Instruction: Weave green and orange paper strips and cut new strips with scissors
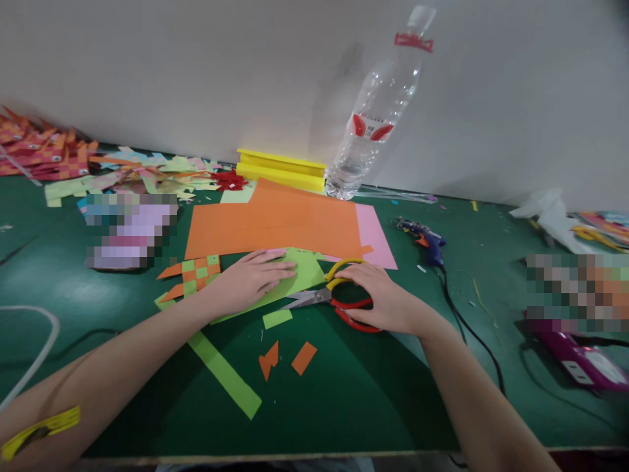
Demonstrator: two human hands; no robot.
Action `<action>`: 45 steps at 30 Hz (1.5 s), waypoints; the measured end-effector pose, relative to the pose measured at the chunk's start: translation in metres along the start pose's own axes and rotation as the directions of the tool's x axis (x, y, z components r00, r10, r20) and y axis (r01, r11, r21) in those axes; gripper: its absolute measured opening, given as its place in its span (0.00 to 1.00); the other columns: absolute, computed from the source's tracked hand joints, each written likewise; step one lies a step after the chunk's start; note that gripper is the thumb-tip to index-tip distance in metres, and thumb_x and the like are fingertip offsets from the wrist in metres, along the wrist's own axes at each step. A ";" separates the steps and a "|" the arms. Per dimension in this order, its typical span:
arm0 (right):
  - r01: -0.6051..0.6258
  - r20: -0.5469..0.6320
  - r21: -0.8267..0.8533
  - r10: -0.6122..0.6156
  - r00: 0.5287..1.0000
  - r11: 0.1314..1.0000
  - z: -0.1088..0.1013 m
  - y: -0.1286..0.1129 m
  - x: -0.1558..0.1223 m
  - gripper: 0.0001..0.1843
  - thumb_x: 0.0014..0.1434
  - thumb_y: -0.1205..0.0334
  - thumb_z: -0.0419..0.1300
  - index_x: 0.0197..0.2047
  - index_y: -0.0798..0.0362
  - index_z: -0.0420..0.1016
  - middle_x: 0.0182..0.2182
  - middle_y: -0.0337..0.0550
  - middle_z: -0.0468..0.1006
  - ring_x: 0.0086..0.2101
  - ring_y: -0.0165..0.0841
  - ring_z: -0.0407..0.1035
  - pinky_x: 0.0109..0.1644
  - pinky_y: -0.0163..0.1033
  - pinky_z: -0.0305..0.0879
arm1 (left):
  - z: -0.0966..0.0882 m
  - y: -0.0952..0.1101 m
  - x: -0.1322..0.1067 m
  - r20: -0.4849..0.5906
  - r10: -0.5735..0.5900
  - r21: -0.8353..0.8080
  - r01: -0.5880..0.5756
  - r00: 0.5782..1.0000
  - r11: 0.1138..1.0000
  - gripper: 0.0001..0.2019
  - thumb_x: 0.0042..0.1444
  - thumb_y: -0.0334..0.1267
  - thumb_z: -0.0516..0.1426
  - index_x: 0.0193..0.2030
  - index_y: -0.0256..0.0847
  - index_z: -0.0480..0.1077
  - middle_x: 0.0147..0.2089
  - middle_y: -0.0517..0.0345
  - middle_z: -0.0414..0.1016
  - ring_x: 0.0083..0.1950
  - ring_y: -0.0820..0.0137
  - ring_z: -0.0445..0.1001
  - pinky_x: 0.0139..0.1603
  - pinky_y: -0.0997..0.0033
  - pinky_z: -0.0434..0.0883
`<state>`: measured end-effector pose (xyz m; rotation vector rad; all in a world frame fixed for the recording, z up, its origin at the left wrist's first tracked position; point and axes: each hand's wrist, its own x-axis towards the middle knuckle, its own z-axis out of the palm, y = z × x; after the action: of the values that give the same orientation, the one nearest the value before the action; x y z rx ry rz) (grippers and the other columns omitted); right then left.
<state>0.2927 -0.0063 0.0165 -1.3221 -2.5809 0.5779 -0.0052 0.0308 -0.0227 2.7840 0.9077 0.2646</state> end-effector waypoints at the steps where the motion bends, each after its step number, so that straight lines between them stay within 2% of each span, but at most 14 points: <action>1: -0.001 -0.002 -0.004 0.001 1.000 1.000 0.001 -0.002 0.000 0.25 0.51 0.54 0.60 0.53 0.46 0.66 0.53 0.46 0.70 0.56 0.45 0.60 0.58 0.55 0.56 | 0.000 0.000 0.000 0.000 0.001 0.000 -0.001 1.000 1.000 0.20 0.67 0.37 0.40 0.62 0.50 0.59 0.65 0.70 0.59 0.69 0.70 0.47 0.66 0.63 0.50; 7: -0.010 0.009 -0.043 0.010 1.000 0.999 0.003 -0.014 0.004 0.22 0.52 0.52 0.59 0.51 0.47 0.67 0.52 0.46 0.71 0.55 0.44 0.61 0.57 0.53 0.57 | -0.002 0.002 0.000 0.006 -0.013 0.003 0.013 1.000 1.000 0.20 0.66 0.36 0.40 0.62 0.49 0.59 0.65 0.70 0.59 0.69 0.70 0.47 0.66 0.62 0.50; 11: 0.003 0.020 -0.042 -0.002 1.000 0.999 0.003 -0.013 0.003 0.24 0.53 0.50 0.58 0.52 0.47 0.67 0.52 0.46 0.71 0.55 0.45 0.61 0.57 0.54 0.56 | -0.003 0.003 0.000 0.011 -0.012 0.006 0.012 1.000 1.000 0.20 0.66 0.36 0.40 0.62 0.49 0.58 0.65 0.70 0.58 0.69 0.70 0.47 0.66 0.62 0.50; 16: 0.012 0.016 -0.041 -0.012 1.000 0.999 0.004 -0.011 0.002 0.23 0.53 0.51 0.58 0.52 0.48 0.67 0.52 0.47 0.71 0.54 0.45 0.61 0.57 0.54 0.57 | -0.003 0.002 0.000 0.008 -0.010 0.003 0.010 1.000 1.000 0.20 0.66 0.35 0.40 0.62 0.49 0.59 0.65 0.69 0.58 0.69 0.70 0.48 0.66 0.62 0.50; 22: 0.011 0.010 -0.035 -0.010 1.000 0.999 0.006 -0.019 0.005 0.24 0.52 0.49 0.59 0.51 0.47 0.68 0.51 0.46 0.72 0.54 0.45 0.62 0.56 0.53 0.60 | 0.002 -0.003 -0.001 -0.005 0.015 0.012 -0.015 1.000 1.000 0.24 0.63 0.27 0.40 0.63 0.48 0.57 0.66 0.69 0.57 0.69 0.70 0.46 0.65 0.62 0.50; 28: 0.034 0.029 -0.068 -0.032 0.999 0.997 0.007 -0.017 0.005 0.25 0.54 0.47 0.58 0.53 0.48 0.66 0.52 0.46 0.71 0.55 0.45 0.61 0.57 0.54 0.58 | 0.003 -0.004 -0.002 -0.005 0.014 0.008 -0.014 1.000 1.000 0.25 0.62 0.26 0.40 0.64 0.48 0.56 0.66 0.68 0.57 0.69 0.70 0.45 0.65 0.62 0.50; 37: 0.053 -0.012 -0.071 -0.053 0.999 0.996 0.011 -0.022 0.007 0.25 0.55 0.50 0.57 0.54 0.47 0.65 0.52 0.47 0.70 0.55 0.45 0.61 0.56 0.55 0.59 | 0.002 -0.003 -0.002 0.000 0.017 0.013 -0.017 1.000 1.000 0.26 0.60 0.25 0.41 0.63 0.48 0.56 0.66 0.68 0.56 0.69 0.70 0.45 0.65 0.61 0.50; 45: 0.044 0.045 -0.124 -0.039 0.998 0.991 0.009 -0.020 0.006 0.24 0.57 0.51 0.56 0.56 0.47 0.61 0.54 0.46 0.68 0.55 0.44 0.60 0.58 0.55 0.55 | 0.003 -0.004 -0.002 0.009 0.019 0.032 -0.019 1.000 0.999 0.27 0.59 0.23 0.41 0.63 0.48 0.55 0.67 0.71 0.55 0.69 0.71 0.44 0.66 0.62 0.49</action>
<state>0.2713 -0.0139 0.0163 -1.3030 -2.7116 0.4491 -0.0086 0.0320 -0.0270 2.8219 0.8912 0.2427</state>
